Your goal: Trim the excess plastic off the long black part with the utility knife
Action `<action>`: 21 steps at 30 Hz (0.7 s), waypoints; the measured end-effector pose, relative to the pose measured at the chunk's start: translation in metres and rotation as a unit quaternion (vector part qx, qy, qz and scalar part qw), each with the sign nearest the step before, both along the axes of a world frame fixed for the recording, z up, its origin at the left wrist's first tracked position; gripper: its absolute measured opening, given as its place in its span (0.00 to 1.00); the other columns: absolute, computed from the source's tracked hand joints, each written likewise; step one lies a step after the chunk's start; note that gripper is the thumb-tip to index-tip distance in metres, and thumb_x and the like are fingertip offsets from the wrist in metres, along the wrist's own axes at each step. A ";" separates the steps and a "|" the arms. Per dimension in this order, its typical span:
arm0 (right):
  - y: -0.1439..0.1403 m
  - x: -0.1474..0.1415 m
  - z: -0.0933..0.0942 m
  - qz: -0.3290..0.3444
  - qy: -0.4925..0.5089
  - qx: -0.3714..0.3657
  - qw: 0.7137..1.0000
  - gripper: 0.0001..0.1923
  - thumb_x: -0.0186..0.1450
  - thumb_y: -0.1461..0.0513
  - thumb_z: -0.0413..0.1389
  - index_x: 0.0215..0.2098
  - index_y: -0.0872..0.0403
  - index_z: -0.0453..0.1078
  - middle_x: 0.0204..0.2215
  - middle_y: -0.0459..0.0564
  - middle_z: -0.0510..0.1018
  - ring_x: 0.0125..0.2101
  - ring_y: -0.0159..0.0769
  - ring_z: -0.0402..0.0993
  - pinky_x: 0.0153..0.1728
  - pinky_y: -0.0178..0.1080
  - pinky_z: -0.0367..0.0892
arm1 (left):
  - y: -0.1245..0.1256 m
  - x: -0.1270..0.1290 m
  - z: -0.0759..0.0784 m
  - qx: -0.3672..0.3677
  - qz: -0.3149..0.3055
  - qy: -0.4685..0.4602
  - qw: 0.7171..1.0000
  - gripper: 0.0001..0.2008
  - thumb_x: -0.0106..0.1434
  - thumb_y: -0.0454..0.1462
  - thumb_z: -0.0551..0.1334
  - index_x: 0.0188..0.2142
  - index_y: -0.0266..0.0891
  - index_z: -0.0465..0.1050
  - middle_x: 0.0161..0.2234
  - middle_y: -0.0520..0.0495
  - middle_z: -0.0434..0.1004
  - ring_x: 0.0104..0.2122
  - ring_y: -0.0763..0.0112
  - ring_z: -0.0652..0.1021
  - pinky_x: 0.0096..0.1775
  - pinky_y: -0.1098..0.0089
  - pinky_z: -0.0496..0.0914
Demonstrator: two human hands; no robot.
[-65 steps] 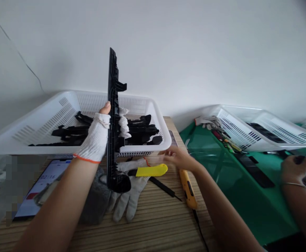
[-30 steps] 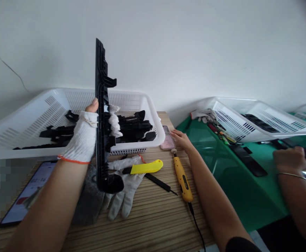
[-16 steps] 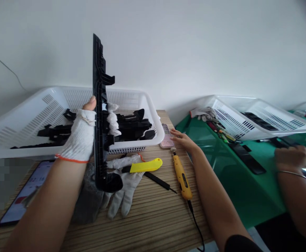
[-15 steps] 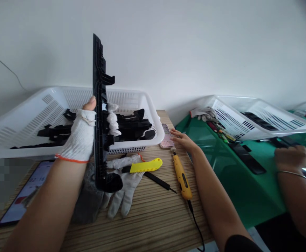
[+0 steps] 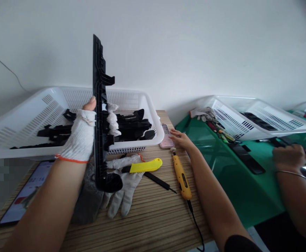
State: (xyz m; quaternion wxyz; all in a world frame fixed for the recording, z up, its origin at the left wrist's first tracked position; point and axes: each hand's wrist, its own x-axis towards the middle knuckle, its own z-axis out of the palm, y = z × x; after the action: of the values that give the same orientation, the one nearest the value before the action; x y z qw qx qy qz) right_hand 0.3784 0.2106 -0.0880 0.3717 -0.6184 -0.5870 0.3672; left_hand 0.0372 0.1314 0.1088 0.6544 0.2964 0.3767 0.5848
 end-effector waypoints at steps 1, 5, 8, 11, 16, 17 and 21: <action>0.000 -0.003 0.002 -0.006 -0.009 0.000 1.000 0.25 0.55 0.48 0.68 0.47 0.53 0.82 0.63 0.56 0.73 0.66 0.54 0.64 0.68 0.50 0.56 | 0.000 0.000 0.000 0.001 0.000 0.004 1.000 0.30 0.75 0.47 0.43 0.52 0.28 0.76 0.16 0.48 0.74 0.17 0.65 0.77 0.24 0.67 0.76; 0.000 -0.016 0.006 -0.032 -0.056 -0.007 0.998 0.31 0.51 0.47 0.70 0.48 0.54 0.77 0.58 0.60 0.76 0.61 0.56 0.70 0.64 0.52 0.63 | 0.003 -0.002 -0.002 0.013 -0.001 0.029 0.999 0.29 0.74 0.47 0.43 0.51 0.28 0.76 0.15 0.49 0.73 0.15 0.65 0.75 0.22 0.66 0.76; 0.000 -0.023 0.004 -0.047 -0.095 -0.011 0.994 0.37 0.47 0.47 0.72 0.50 0.54 0.73 0.58 0.61 0.74 0.60 0.55 0.70 0.63 0.53 0.63 | 0.005 -0.005 -0.005 0.022 -0.015 0.037 0.999 0.29 0.74 0.47 0.44 0.48 0.29 0.78 0.15 0.50 0.72 0.14 0.68 0.73 0.22 0.67 0.76; 0.000 -0.026 0.001 -0.046 -0.124 -0.006 0.991 0.40 0.44 0.46 0.73 0.50 0.54 0.71 0.57 0.60 0.74 0.59 0.55 0.70 0.62 0.53 0.63 | 0.005 -0.007 -0.007 0.030 -0.022 0.039 0.999 0.30 0.74 0.47 0.44 0.47 0.30 0.79 0.16 0.50 0.72 0.16 0.68 0.76 0.22 0.70 0.75; 0.001 -0.019 0.003 -0.039 -0.101 -0.008 0.994 0.39 0.46 0.44 0.72 0.50 0.53 0.73 0.58 0.60 0.74 0.61 0.56 0.68 0.64 0.53 0.61 | 0.004 -0.004 -0.004 0.013 0.004 0.031 0.999 0.30 0.75 0.47 0.43 0.46 0.29 0.79 0.15 0.49 0.73 0.15 0.67 0.76 0.20 0.70 0.73; 0.000 -0.015 0.005 -0.027 -0.075 -0.015 0.997 0.36 0.49 0.44 0.70 0.50 0.53 0.75 0.60 0.60 0.73 0.62 0.55 0.67 0.65 0.53 0.60 | 0.004 -0.004 -0.004 0.009 0.008 0.028 1.000 0.30 0.74 0.48 0.44 0.46 0.30 0.79 0.15 0.49 0.73 0.15 0.68 0.75 0.20 0.70 0.73; -0.008 0.006 0.011 0.055 0.014 -0.054 0.997 0.31 0.52 0.46 0.68 0.51 0.50 0.78 0.68 0.54 0.66 0.70 0.54 0.55 0.70 0.52 0.51 | 0.006 -0.006 -0.007 0.017 -0.006 0.023 1.000 0.28 0.74 0.47 0.46 0.38 0.31 0.79 0.16 0.50 0.73 0.13 0.71 0.72 0.17 0.71 0.70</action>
State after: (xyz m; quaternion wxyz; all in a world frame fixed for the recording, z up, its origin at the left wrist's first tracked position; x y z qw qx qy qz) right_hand 0.3843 0.2030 -0.0775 0.3250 -0.5989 -0.5941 0.4274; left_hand 0.0308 0.1371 0.1021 0.6440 0.3231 0.3797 0.5803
